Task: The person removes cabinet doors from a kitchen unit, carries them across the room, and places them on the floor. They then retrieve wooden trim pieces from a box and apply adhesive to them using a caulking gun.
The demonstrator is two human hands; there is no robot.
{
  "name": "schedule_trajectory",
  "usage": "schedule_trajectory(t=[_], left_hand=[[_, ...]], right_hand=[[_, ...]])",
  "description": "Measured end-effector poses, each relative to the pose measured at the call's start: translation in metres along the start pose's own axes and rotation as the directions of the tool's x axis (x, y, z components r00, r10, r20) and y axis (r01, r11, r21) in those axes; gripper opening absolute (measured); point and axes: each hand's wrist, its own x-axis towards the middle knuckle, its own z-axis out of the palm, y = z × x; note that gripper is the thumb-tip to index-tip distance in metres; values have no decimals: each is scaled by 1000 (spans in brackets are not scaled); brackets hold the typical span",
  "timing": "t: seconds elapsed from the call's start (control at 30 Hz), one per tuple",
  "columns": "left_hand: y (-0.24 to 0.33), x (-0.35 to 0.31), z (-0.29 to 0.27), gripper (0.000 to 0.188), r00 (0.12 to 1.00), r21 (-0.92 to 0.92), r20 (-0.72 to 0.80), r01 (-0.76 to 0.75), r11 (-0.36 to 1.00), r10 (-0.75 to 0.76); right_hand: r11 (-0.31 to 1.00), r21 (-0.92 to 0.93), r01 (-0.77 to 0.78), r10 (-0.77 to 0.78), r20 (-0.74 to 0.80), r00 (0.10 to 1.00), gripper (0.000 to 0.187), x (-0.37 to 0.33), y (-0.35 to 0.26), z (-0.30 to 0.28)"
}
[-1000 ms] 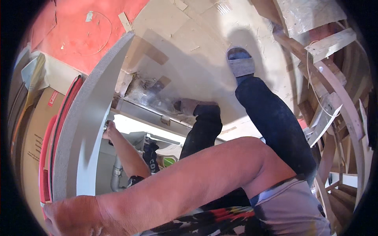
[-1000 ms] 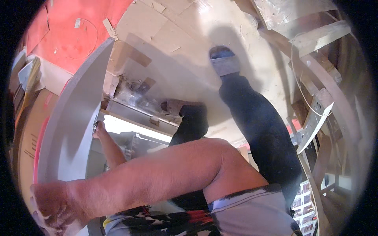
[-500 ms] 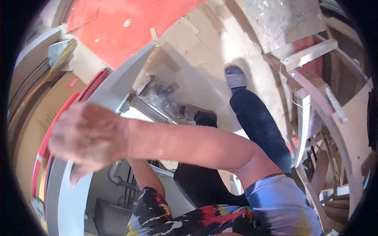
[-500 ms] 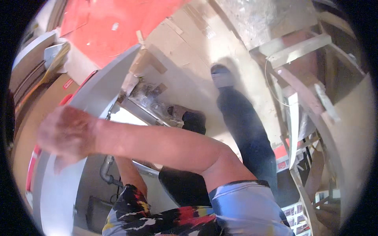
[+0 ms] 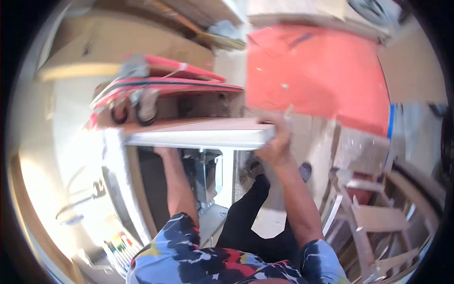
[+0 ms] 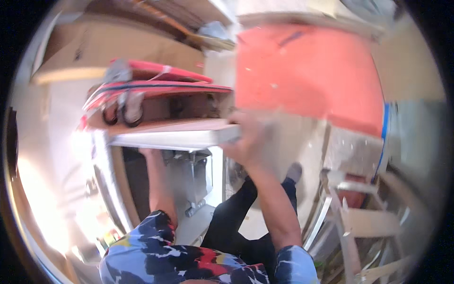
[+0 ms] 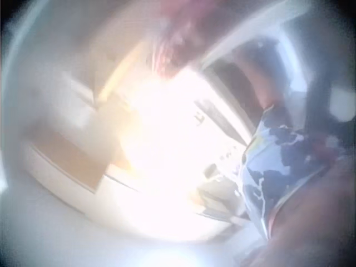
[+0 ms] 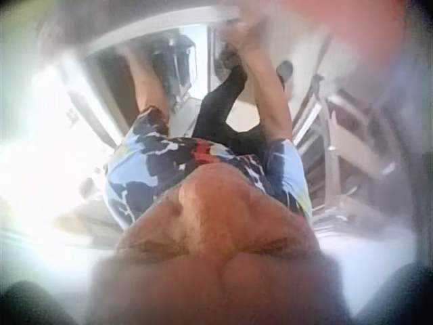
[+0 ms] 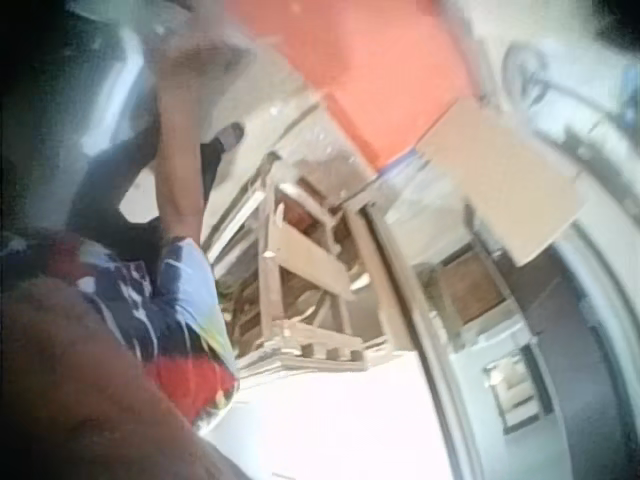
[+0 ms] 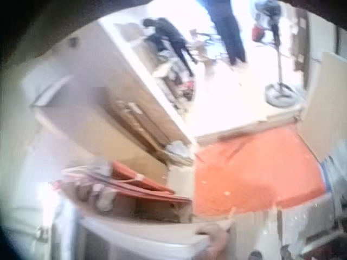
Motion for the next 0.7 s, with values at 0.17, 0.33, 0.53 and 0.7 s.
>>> schedule_trajectory(t=[0.17,0.33,0.53,0.7], left_hand=[[32,0,5,30,945,-114,-327,-33,993,-7],[6,2,-8,29,851,-298,-440,161,941,-285],[-51,15,-69,32,999,644,8,26,765,-41],[-81,36,-90,30,792,-343,-299,432,834,-533]], right_hand=[[979,-192,-70,110,211,971,29,27,-45,-15],[914,-247,-323,395,351,849,28,41,-46,-24],[853,-510,-111,360,420,833,24,48,-40,-29],[915,-393,-86,318,574,755,26,58,-46,-38]])
